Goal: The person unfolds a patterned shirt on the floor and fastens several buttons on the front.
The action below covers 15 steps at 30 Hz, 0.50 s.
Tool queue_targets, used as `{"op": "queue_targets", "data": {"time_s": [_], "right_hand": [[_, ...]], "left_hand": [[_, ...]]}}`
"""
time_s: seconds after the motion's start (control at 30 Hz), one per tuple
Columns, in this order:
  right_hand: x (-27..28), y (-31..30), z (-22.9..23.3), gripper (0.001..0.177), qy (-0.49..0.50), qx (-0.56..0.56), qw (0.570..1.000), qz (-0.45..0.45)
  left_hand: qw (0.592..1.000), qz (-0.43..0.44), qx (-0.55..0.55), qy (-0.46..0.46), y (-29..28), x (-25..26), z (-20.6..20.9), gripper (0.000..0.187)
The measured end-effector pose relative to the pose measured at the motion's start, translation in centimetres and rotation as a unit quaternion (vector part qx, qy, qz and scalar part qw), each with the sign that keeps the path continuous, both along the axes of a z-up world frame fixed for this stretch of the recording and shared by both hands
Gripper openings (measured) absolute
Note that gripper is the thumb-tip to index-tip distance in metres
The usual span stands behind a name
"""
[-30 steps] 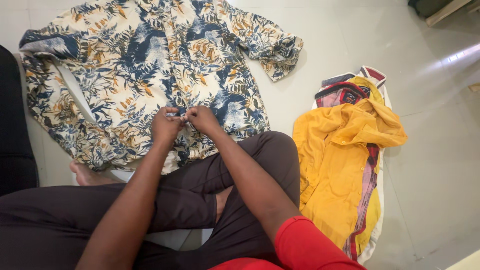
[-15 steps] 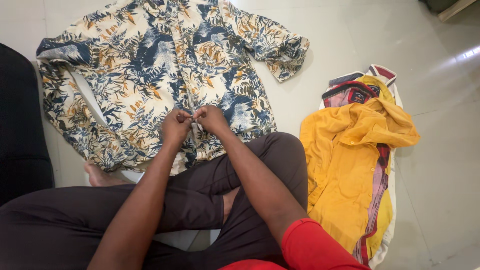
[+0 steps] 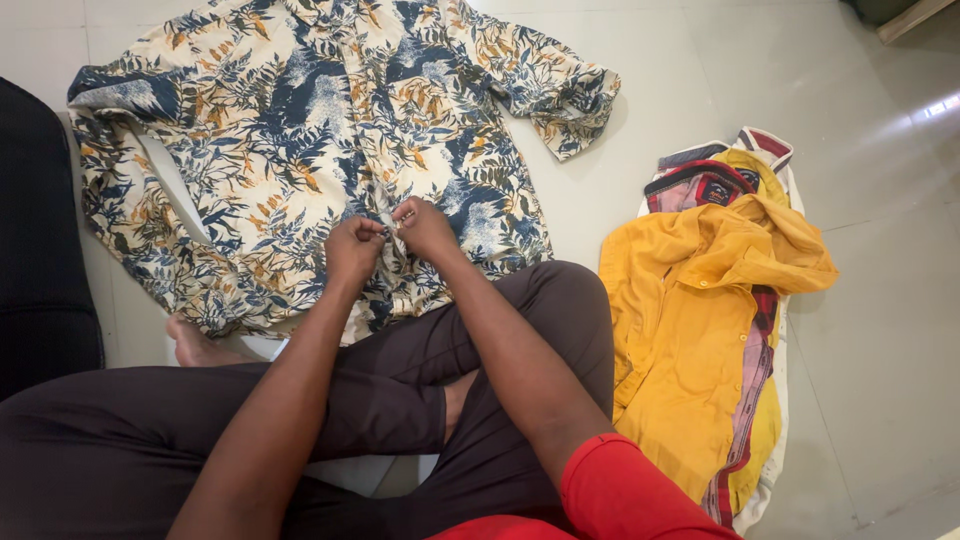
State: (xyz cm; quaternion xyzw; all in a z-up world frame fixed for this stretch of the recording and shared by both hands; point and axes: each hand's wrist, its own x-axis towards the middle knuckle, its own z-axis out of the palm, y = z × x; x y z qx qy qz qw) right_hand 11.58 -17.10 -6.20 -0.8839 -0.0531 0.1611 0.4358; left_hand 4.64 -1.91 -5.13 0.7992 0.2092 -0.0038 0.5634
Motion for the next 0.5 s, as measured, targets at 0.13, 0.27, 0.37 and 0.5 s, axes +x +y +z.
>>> {"op": "queue_targets", "data": {"time_s": [0.13, 0.27, 0.37, 0.5], "right_hand": [[-0.3, 0.0, 0.6, 0.029, 0.023, 0.033, 0.999, -0.006], [-0.5, 0.2, 1.0, 0.027, 0.051, 0.054, 0.997, -0.005], [-0.5, 0.2, 0.5, 0.026, 0.046, 0.072, 0.996, 0.000], [0.5, 0.1, -1.3, 0.022, 0.081, 0.110, 0.990, -0.030]], "left_hand": [[1.000, -0.002, -0.008, -0.024, -0.1, 0.0, 0.0, 0.014], [0.998, 0.001, -0.040, -0.056, -0.2, 0.1, -0.7, 0.011], [0.997, 0.002, -0.046, -0.069, -0.3, 0.1, -1.3, 0.011], [0.995, 0.008, -0.041, -0.094, 0.1, 0.0, -2.1, 0.016]]}}
